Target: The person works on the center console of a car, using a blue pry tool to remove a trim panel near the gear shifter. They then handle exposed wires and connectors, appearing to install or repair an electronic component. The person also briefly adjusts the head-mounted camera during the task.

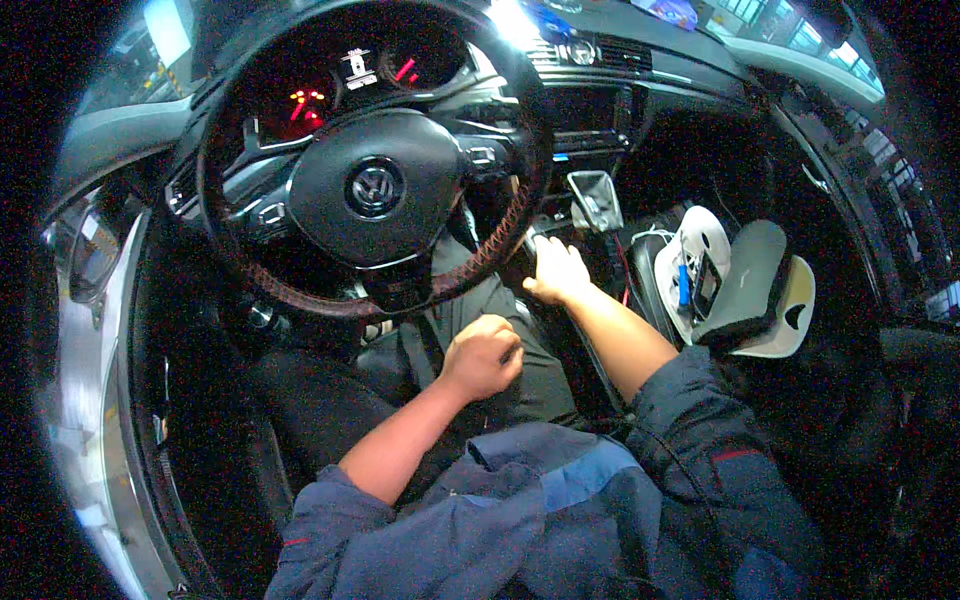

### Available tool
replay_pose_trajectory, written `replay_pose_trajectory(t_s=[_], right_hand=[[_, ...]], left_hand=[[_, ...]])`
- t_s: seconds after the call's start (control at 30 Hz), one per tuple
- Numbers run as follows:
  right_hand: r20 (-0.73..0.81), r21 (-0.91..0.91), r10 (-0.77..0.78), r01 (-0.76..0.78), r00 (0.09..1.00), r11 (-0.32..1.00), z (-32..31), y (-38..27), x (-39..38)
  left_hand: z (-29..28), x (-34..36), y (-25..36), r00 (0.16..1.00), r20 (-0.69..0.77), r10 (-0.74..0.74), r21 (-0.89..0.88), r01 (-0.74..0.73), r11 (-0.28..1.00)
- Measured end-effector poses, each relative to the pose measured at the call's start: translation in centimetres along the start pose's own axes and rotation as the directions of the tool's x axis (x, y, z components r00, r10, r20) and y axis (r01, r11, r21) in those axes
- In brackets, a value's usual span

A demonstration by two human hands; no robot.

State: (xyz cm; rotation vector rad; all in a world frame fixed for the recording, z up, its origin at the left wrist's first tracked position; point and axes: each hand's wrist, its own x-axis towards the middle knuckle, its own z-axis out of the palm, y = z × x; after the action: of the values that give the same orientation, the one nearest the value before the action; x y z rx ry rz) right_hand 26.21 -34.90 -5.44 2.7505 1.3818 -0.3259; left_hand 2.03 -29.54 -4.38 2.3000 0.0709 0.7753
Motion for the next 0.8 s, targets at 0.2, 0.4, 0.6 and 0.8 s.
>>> replay_pose_trajectory(t_s=[0.2,0.4,0.6,0.8], right_hand=[[-0.141,0.072,-0.082,0.093,0.987,0.993,-1.7,-1.2,-0.7],[-0.606,-0.013,0.089,-0.121,0.791,0.993,-7.6,2.3,2.9],[-0.021,-0.093,0.124,-0.125,0.992,0.988,-8.4,7.6,6.0],[-0.009,-0.128,0.059,-0.06,0.998,0.99,-7.8,8.4,7.1]], left_hand=[[-0.2,0.0,-0.1,1.0,-0.002,0.001,-0.014,-0.001,1.0],[-0.2,0.0,-0.1,0.999,0.047,-0.01,-0.027,0.011,1.0],[0.2,-0.1,-0.2,0.999,-0.026,-0.022,-0.051,0.02,0.998],[0.3,-0.2,-0.2,0.999,-0.003,-0.033,-0.026,0.033,0.999]])
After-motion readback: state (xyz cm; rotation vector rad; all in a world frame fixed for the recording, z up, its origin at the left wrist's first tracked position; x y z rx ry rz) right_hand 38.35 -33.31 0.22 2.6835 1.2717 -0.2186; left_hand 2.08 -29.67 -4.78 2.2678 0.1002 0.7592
